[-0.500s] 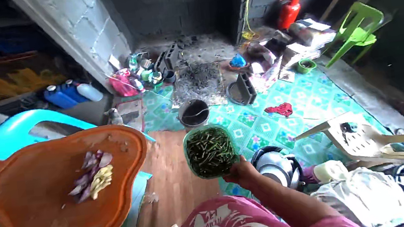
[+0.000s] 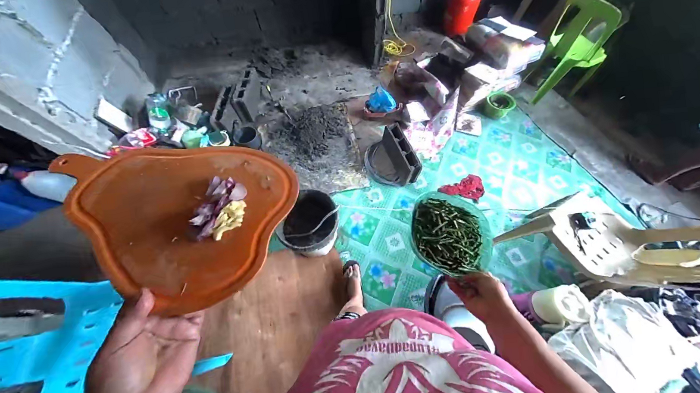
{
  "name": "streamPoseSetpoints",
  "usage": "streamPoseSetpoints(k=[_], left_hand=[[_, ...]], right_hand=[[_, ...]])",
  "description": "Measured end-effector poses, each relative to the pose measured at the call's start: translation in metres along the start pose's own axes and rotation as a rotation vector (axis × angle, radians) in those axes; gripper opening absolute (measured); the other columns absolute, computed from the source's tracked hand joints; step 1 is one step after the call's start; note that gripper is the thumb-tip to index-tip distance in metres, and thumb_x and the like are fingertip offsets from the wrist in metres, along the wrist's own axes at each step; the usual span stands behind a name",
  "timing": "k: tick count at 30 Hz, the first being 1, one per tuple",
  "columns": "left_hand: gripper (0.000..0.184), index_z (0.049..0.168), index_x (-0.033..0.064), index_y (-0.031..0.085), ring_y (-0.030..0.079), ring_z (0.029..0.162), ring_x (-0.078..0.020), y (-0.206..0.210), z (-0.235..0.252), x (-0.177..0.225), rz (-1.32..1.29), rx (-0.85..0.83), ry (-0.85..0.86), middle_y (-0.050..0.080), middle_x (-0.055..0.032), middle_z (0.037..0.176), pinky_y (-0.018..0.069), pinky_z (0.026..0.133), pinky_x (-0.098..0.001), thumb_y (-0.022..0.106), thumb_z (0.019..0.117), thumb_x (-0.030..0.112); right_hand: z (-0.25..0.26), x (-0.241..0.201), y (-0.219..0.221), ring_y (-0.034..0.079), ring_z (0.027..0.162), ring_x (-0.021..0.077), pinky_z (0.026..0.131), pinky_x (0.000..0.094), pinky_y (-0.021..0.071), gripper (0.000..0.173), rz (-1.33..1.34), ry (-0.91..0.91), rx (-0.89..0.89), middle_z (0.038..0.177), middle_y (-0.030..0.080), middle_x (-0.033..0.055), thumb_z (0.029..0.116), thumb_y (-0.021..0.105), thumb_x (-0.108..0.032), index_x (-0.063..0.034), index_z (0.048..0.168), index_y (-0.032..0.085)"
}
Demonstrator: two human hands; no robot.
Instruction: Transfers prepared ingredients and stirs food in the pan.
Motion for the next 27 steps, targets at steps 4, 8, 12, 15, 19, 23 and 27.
streamPoseSetpoints(k=[4, 8, 12, 15, 19, 23, 27], left_hand=[[0.026, 0.122, 0.0113, 0.052, 0.074, 0.087, -0.0171, 0.038, 0.089, -0.005, -0.01, -0.004, 0.0, 0.071, -0.0083, 0.105, 0.0641, 0.075, -0.0336, 0.031, 0.112, 0.023], [0.025, 0.121, 0.0127, 0.053, 0.073, 0.085, -0.0152, 0.083, 0.172, 0.002, 0.016, -0.009, -0.014, 0.071, -0.0068, 0.104, 0.0633, 0.071, -0.0305, 0.032, 0.112, 0.024], [0.024, 0.121, 0.0141, 0.049, 0.072, 0.082, -0.0136, 0.128, 0.233, 0.001, 0.043, -0.008, -0.025, 0.07, -0.0055, 0.102, 0.0621, 0.067, -0.0277, 0.03, 0.1124, 0.024], [0.025, 0.123, 0.0145, 0.049, 0.072, 0.079, -0.0146, 0.154, 0.265, -0.007, 0.022, -0.026, -0.044, 0.07, -0.0064, 0.103, 0.0614, 0.064, -0.0279, 0.029, 0.1123, 0.025], [0.026, 0.119, 0.0138, 0.051, 0.073, 0.08, -0.0169, 0.177, 0.302, -0.024, 0.02, -0.038, -0.072, 0.07, -0.0083, 0.105, 0.0626, 0.066, -0.031, 0.029, 0.1122, 0.027], [0.027, 0.117, 0.0118, 0.053, 0.072, 0.08, -0.0157, 0.202, 0.344, -0.055, 0.071, -0.055, -0.072, 0.071, -0.0083, 0.101, 0.0628, 0.067, -0.0302, 0.029, 0.1124, 0.025], [0.027, 0.12, 0.0097, 0.053, 0.073, 0.084, -0.0177, 0.251, 0.399, -0.092, 0.091, -0.042, -0.089, 0.07, -0.0102, 0.104, 0.0633, 0.072, -0.0326, 0.03, 0.1122, 0.022]], right_hand=[[0.029, -0.039, 0.034, 0.069, 0.073, 0.0281, 0.061, 0.0419, 0.0618, 0.043, 0.075, -0.05, 0.09, 0.102, 0.06, 0.0201, 0.0974, 0.042, 0.001, -0.0054, 0.139, 0.035], [0.051, -0.083, 0.07, 0.068, 0.072, 0.027, 0.06, 0.0414, 0.062, 0.04, 0.135, -0.108, 0.172, 0.101, 0.059, 0.0195, 0.0961, 0.043, 0.002, -0.0033, 0.135, 0.037], [0.065, -0.127, 0.101, 0.067, 0.072, 0.0248, 0.061, 0.0387, 0.0622, 0.03, 0.191, -0.172, 0.248, 0.097, 0.058, 0.0172, 0.0975, 0.042, 0.001, -0.0023, 0.128, 0.04], [0.082, -0.164, 0.125, 0.069, 0.072, 0.0243, 0.063, 0.037, 0.0627, 0.026, 0.192, -0.216, 0.259, 0.099, 0.06, 0.0177, 0.0991, 0.041, -0.002, -0.001, 0.125, 0.041], [0.119, -0.21, 0.163, 0.069, 0.076, 0.0233, 0.066, 0.0339, 0.0629, 0.026, 0.21, -0.236, 0.261, 0.104, 0.059, 0.0184, 0.1014, 0.04, -0.004, -0.001, 0.128, 0.04], [0.174, -0.245, 0.199, 0.068, 0.08, 0.0231, 0.068, 0.034, 0.0622, 0.029, 0.234, -0.237, 0.254, 0.108, 0.057, 0.018, 0.1022, 0.041, -0.006, -0.0031, 0.131, 0.038], [0.236, -0.277, 0.237, 0.068, 0.082, 0.0259, 0.069, 0.0371, 0.0626, 0.033, 0.231, -0.228, 0.232, 0.11, 0.056, 0.0201, 0.0998, 0.042, -0.002, -0.0023, 0.133, 0.038]])
Point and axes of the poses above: each hand's wrist, its own z-axis towards the middle knuckle, its own y-axis out of the palm, x = y × z, the point moved 6 cm from there along z, towards the middle knuckle
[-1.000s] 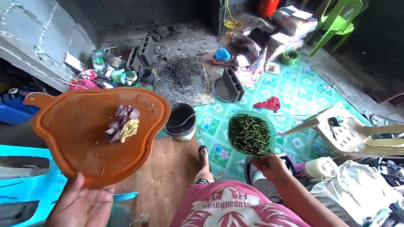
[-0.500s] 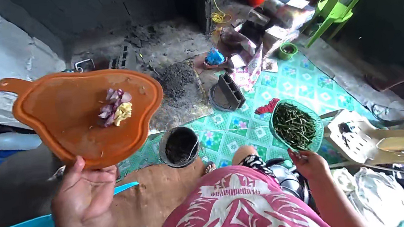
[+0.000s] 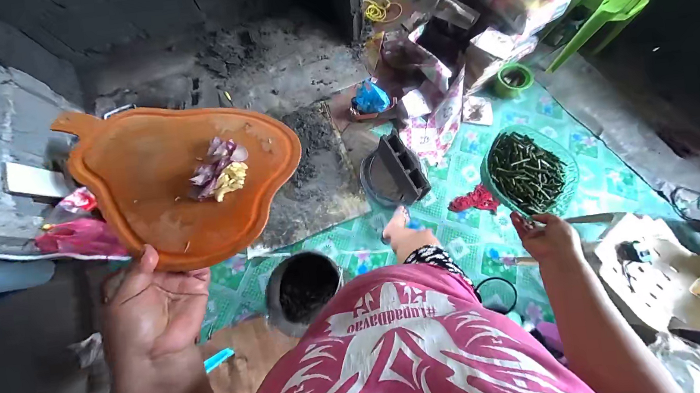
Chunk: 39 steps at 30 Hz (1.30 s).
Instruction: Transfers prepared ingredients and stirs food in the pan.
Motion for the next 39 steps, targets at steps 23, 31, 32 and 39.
streamPoseSetpoints(k=[23, 31, 32, 39], left_hand=[[0.031, 0.122, 0.0126, 0.052, 0.074, 0.095, -0.0184, 0.325, 0.356, -0.099, -0.059, -0.087, 0.021, 0.072, -0.0079, 0.11, 0.0636, 0.08, -0.0349, 0.025, 0.1122, 0.026], [0.025, 0.12, 0.0164, 0.057, 0.073, 0.099, -0.0166, 0.42, 0.555, -0.098, 0.034, -0.245, -0.004, 0.073, -0.0035, 0.11, 0.0635, 0.084, -0.0387, 0.035, 0.1078, 0.019], [0.024, 0.116, 0.0173, 0.062, 0.074, 0.098, -0.0157, 0.436, 0.58, -0.091, 0.038, -0.284, -0.012, 0.075, -0.003, 0.107, 0.0635, 0.083, -0.0382, 0.04, 0.1055, 0.017], [0.032, 0.103, 0.0202, 0.073, 0.075, 0.091, -0.011, 0.533, 0.699, -0.042, 0.139, -0.485, -0.1, 0.078, 0.0001, 0.099, 0.0637, 0.082, -0.0338, 0.041, 0.1028, 0.013]], right_hand=[[0.249, -0.101, 0.37, 0.066, 0.064, 0.027, 0.055, 0.0406, 0.0585, 0.052, -0.123, 0.105, -0.111, 0.092, 0.059, 0.0183, 0.0994, 0.04, -0.001, -0.0136, 0.149, 0.027], [0.322, -0.106, 0.528, 0.064, 0.063, 0.022, 0.057, 0.0368, 0.0576, 0.043, 0.026, 0.063, -0.033, 0.084, 0.059, 0.013, 0.0988, 0.04, -0.002, -0.0109, 0.14, 0.034], [0.325, -0.11, 0.547, 0.065, 0.064, 0.022, 0.057, 0.0368, 0.0576, 0.04, 0.06, 0.051, -0.016, 0.085, 0.059, 0.0131, 0.0988, 0.04, -0.002, -0.0101, 0.138, 0.036], [0.34, -0.151, 0.627, 0.065, 0.064, 0.0209, 0.055, 0.0346, 0.0568, 0.025, 0.17, -0.034, 0.118, 0.086, 0.059, 0.0124, 0.0983, 0.04, -0.003, -0.0081, 0.123, 0.04]])
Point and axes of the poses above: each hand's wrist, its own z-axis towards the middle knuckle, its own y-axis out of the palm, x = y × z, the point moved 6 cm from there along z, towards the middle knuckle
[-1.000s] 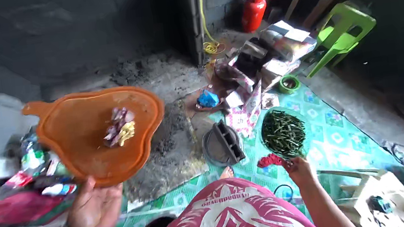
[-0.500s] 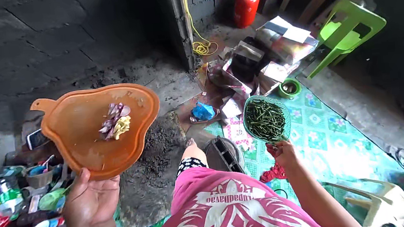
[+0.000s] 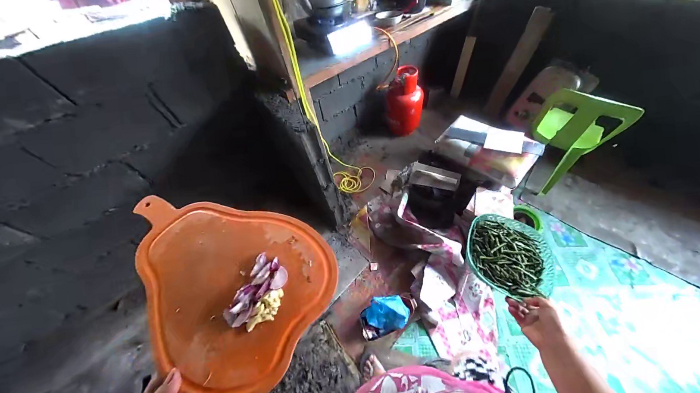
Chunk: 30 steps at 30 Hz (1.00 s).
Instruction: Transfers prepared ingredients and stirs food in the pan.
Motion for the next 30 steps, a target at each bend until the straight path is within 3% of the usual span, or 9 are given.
streamPoseSetpoints(k=[3, 10, 18, 21, 23, 25, 30], left_hand=[[0.027, 0.104, 0.0188, 0.071, 0.074, 0.092, -0.0116, 0.02, 0.036, 0.011, 0.014, -0.022, -0.049, 0.077, -0.0009, 0.099, 0.0634, 0.083, -0.0352, 0.045, 0.0996, 0.014], [0.021, 0.114, 0.0125, 0.066, 0.074, 0.098, -0.0196, 0.044, 0.106, -0.003, -0.08, -0.059, -0.139, 0.075, -0.0091, 0.106, 0.0636, 0.084, -0.0427, 0.055, 0.097, 0.017], [0.025, 0.119, 0.01, 0.063, 0.073, 0.101, -0.0234, 0.084, 0.206, -0.028, -0.042, -0.095, -0.194, 0.073, -0.0124, 0.112, 0.0633, 0.085, -0.0454, 0.056, 0.0977, 0.02], [0.027, 0.123, 0.0084, 0.062, 0.073, 0.103, -0.026, 0.127, 0.269, -0.048, -0.07, -0.156, -0.222, 0.071, -0.0152, 0.115, 0.0632, 0.086, -0.0466, 0.052, 0.101, 0.02], [0.028, 0.125, 0.0077, 0.06, 0.073, 0.104, -0.0271, 0.169, 0.319, -0.062, -0.102, -0.202, -0.234, 0.071, -0.0165, 0.116, 0.0634, 0.085, -0.0469, 0.051, 0.1016, 0.019], [0.027, 0.124, 0.0074, 0.06, 0.073, 0.103, -0.0272, 0.214, 0.371, -0.074, -0.13, -0.241, -0.229, 0.071, -0.0167, 0.115, 0.0635, 0.085, -0.0468, 0.053, 0.1, 0.018], [0.03, 0.121, 0.0092, 0.064, 0.074, 0.102, -0.0257, 0.322, 0.491, -0.077, -0.162, -0.369, -0.218, 0.072, -0.0153, 0.113, 0.0635, 0.086, -0.0454, 0.066, 0.0933, 0.02]], right_hand=[[0.002, -0.014, 0.026, 0.065, 0.064, 0.0199, 0.055, 0.033, 0.0569, 0.023, 0.048, -0.03, 0.034, 0.085, 0.059, 0.0117, 0.0973, 0.042, -0.003, -0.0083, 0.12, 0.04], [0.027, -0.028, 0.092, 0.064, 0.08, 0.0247, 0.063, 0.0371, 0.0582, 0.051, 0.099, -0.108, 0.071, 0.111, 0.054, 0.0184, 0.0944, 0.045, 0.003, -0.0068, 0.143, 0.033], [0.101, -0.015, 0.193, 0.063, 0.075, 0.0236, 0.062, 0.0341, 0.0586, 0.039, 0.191, -0.014, 0.099, 0.106, 0.054, 0.0184, 0.0936, 0.044, 0.004, -0.0027, 0.131, 0.039], [0.144, -0.012, 0.23, 0.064, 0.07, 0.0238, 0.059, 0.0347, 0.0594, 0.033, 0.186, 0.029, 0.102, 0.099, 0.056, 0.019, 0.0931, 0.046, 0.003, -0.0019, 0.126, 0.041], [0.169, -0.017, 0.255, 0.063, 0.07, 0.0242, 0.06, 0.0363, 0.0591, 0.039, 0.156, 0.048, 0.082, 0.1, 0.056, 0.0185, 0.0934, 0.046, 0.004, -0.0037, 0.131, 0.039], [0.191, -0.027, 0.281, 0.061, 0.068, 0.0222, 0.059, 0.0369, 0.0575, 0.04, 0.108, 0.054, 0.083, 0.096, 0.055, 0.0153, 0.0918, 0.048, 0.005, -0.0056, 0.13, 0.041], [0.247, -0.068, 0.352, 0.059, 0.06, 0.0203, 0.054, 0.0381, 0.0555, 0.057, 0.023, 0.047, -0.001, 0.088, 0.055, 0.0122, 0.0907, 0.047, 0.008, -0.013, 0.142, 0.036]])
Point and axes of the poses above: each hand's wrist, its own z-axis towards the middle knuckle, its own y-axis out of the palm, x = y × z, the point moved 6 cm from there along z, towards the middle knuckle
